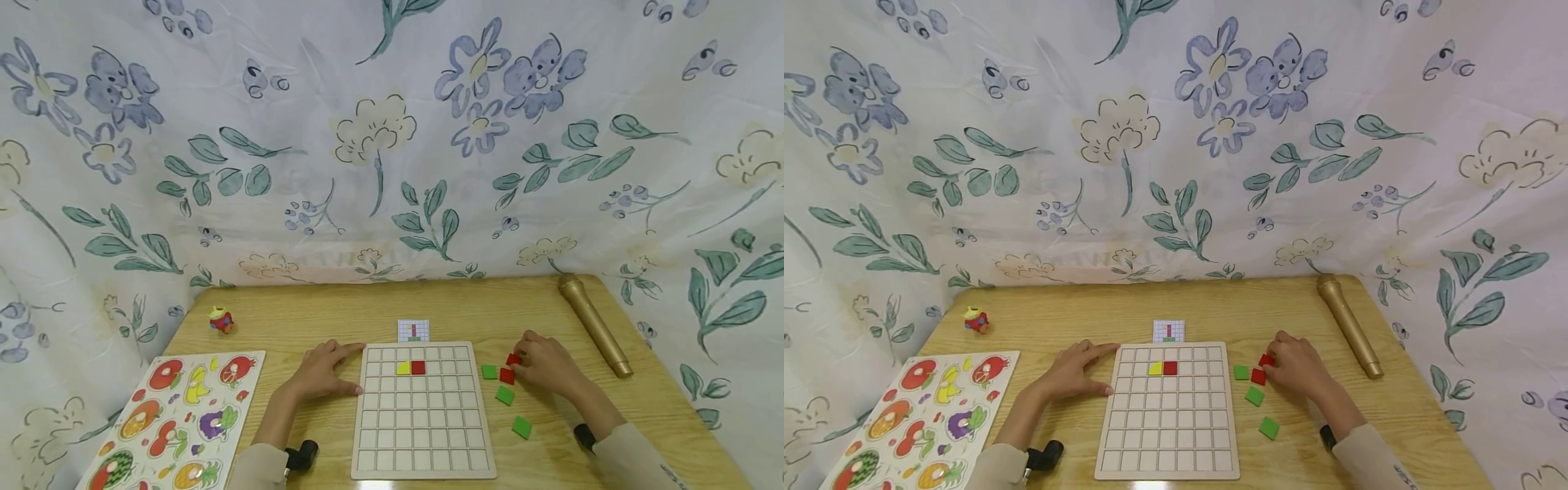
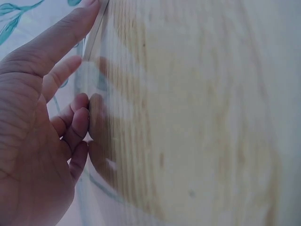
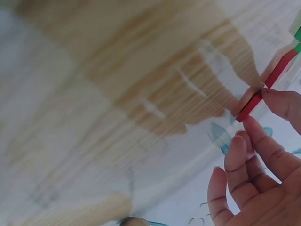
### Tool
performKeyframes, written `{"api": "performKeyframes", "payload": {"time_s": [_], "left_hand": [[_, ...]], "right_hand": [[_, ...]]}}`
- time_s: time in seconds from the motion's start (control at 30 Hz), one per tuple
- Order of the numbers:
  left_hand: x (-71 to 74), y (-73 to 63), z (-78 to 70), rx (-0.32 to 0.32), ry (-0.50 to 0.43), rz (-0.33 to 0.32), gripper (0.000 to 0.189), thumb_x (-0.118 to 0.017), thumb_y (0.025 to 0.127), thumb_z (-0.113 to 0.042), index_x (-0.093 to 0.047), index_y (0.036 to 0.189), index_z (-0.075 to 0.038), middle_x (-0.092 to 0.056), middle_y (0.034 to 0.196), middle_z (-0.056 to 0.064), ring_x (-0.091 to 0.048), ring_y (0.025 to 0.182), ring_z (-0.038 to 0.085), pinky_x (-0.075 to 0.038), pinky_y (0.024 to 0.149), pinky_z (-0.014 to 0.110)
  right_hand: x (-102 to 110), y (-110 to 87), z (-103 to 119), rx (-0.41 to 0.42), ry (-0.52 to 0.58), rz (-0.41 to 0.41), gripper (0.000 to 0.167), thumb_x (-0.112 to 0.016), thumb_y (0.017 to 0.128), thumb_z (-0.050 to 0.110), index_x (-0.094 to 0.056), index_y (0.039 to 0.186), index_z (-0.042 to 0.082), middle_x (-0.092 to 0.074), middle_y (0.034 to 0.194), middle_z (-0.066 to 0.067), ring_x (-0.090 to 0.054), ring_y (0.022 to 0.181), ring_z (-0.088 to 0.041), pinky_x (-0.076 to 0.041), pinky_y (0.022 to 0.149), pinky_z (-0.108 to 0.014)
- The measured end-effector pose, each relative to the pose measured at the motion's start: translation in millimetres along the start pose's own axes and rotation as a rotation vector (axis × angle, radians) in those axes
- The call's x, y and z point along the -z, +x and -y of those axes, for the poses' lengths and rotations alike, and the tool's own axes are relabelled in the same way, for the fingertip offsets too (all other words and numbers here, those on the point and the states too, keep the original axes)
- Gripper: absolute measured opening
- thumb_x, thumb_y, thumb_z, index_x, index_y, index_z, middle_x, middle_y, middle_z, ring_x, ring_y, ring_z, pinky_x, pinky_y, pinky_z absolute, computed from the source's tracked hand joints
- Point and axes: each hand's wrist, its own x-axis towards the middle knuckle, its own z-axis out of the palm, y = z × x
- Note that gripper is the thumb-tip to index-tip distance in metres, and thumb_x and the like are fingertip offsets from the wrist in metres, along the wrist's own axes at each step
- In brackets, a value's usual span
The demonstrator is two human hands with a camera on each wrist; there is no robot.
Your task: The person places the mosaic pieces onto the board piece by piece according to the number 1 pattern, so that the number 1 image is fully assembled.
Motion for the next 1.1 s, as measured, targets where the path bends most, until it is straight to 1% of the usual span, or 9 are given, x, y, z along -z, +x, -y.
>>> {"api": "performKeyframes", "payload": {"time_s": [0.2,0.4,0.73,0.93,1.1], "left_hand": [[0.6,0.2,-0.4,-0.001,0.001,0.000,0.085,-0.083,0.070,-0.056,-0.052,0.145,-0.031,-0.040,0.087,-0.001,-0.033,0.079,0.014,-0.021,0.075,0.038],[-0.2,0.6,-0.1,0.006,0.009,0.002,0.086,-0.083,0.070,-0.058,-0.052,0.145,-0.031,-0.040,0.088,-0.001,-0.034,0.080,0.014,-0.021,0.075,0.037],[0.0,0.0,-0.7,0.009,0.002,0.002,0.086,-0.083,0.069,-0.057,-0.052,0.145,-0.031,-0.040,0.088,0.000,-0.034,0.080,0.015,-0.021,0.076,0.038],[0.1,-0.3,-0.8,0.020,0.000,0.003,0.086,-0.083,0.069,-0.056,-0.052,0.145,-0.031,-0.041,0.089,0.000,-0.034,0.081,0.015,-0.021,0.077,0.039],[-0.3,0.5,-0.5,0.011,-0.003,-0.003,0.086,-0.084,0.069,-0.056,-0.052,0.145,-0.031,-0.041,0.088,0.000,-0.034,0.080,0.015,-0.021,0.077,0.039]], "right_hand": [[-0.7,1.3,0.6,-0.013,-0.014,0.011,0.022,-0.081,0.080,0.022,-0.072,0.089,0.004,-0.057,0.089,-0.002,-0.053,0.069,-0.011,-0.048,0.068,-0.041],[-0.1,2.5,2.8,-0.003,-0.010,-0.009,0.021,-0.080,0.080,0.022,-0.072,0.089,0.005,-0.058,0.090,-0.003,-0.056,0.072,-0.013,-0.048,0.070,-0.043],[0.0,7.5,10.2,0.048,0.010,-0.037,0.019,-0.081,0.078,0.020,-0.072,0.087,0.006,-0.057,0.088,0.000,-0.052,0.070,-0.009,-0.046,0.067,-0.036],[2.8,12.8,19.4,0.067,0.017,-0.024,0.017,-0.081,0.078,0.020,-0.072,0.085,0.007,-0.056,0.086,0.001,-0.050,0.070,-0.009,-0.044,0.066,-0.034],[2.9,18.1,28.3,0.074,0.030,0.004,0.016,-0.080,0.079,0.021,-0.072,0.086,0.009,-0.055,0.086,0.002,-0.049,0.070,-0.008,-0.044,0.069,-0.036]]}}
